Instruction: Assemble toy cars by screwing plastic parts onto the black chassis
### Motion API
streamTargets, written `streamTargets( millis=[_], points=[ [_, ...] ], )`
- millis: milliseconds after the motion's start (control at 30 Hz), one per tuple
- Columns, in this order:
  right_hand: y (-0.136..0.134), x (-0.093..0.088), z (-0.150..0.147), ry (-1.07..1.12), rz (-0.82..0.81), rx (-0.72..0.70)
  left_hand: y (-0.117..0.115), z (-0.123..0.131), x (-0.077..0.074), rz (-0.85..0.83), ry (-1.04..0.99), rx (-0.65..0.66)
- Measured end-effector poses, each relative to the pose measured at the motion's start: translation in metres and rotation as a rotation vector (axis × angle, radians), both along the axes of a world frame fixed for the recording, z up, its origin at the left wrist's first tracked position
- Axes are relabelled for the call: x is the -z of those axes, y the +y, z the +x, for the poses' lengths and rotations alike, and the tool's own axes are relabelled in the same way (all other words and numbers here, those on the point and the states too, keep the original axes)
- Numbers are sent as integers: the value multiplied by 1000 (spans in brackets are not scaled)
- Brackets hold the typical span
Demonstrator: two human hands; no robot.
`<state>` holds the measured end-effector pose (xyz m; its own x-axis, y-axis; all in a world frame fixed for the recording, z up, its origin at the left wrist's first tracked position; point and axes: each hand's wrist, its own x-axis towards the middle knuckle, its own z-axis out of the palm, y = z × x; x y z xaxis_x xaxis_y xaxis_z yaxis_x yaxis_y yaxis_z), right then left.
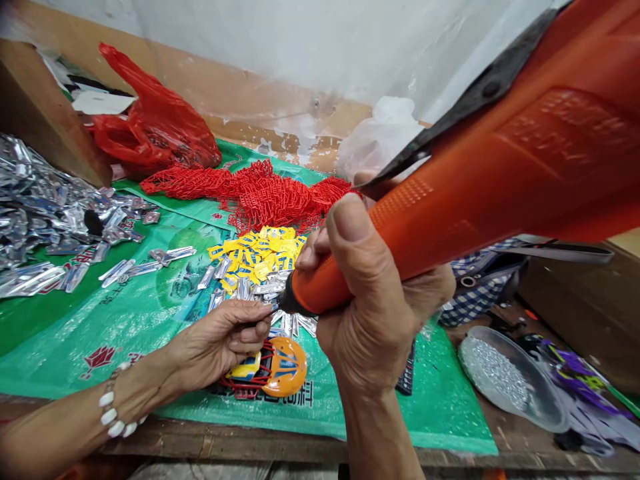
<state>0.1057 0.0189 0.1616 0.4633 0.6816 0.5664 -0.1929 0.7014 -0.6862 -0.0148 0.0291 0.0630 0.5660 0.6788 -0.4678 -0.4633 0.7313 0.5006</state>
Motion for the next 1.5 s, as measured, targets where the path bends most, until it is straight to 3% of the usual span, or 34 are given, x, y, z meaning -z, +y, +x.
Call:
streamTargets(
  millis=[167,333,667,733,867,933,1000,1100,1200,1333,1500],
  points=[
    [1,3,0,23,-14,-18,0,0,0,-19,-7,3],
    [2,1,-2,9,-9,52,0,-2,1,-8,-9,14],
    [0,-1,0,-3,-21,82,-2,-5,6,127,57,22],
    [-4,-4,2,-3,-61,111,-2,-9,5,352,233,21],
    [-17,1,10,-60,-175,148,-3,-23,4,1246,746,112],
    [-24,10,15,-99,-216,122,-4,-27,10,1622,839,220],
    [-30,21,19,-113,-238,112,-6,-27,20,1851,897,353],
    [-36,33,23,-98,-230,135,-11,-22,37,2009,1001,490],
    [-39,35,25,-91,-249,136,-12,-19,47,2090,1051,487],
    [-40,37,29,-99,-328,153,-11,-19,48,2104,1082,493],
    [-42,50,32,-124,-258,189,-10,-20,45,2119,1036,448]
  ],
)
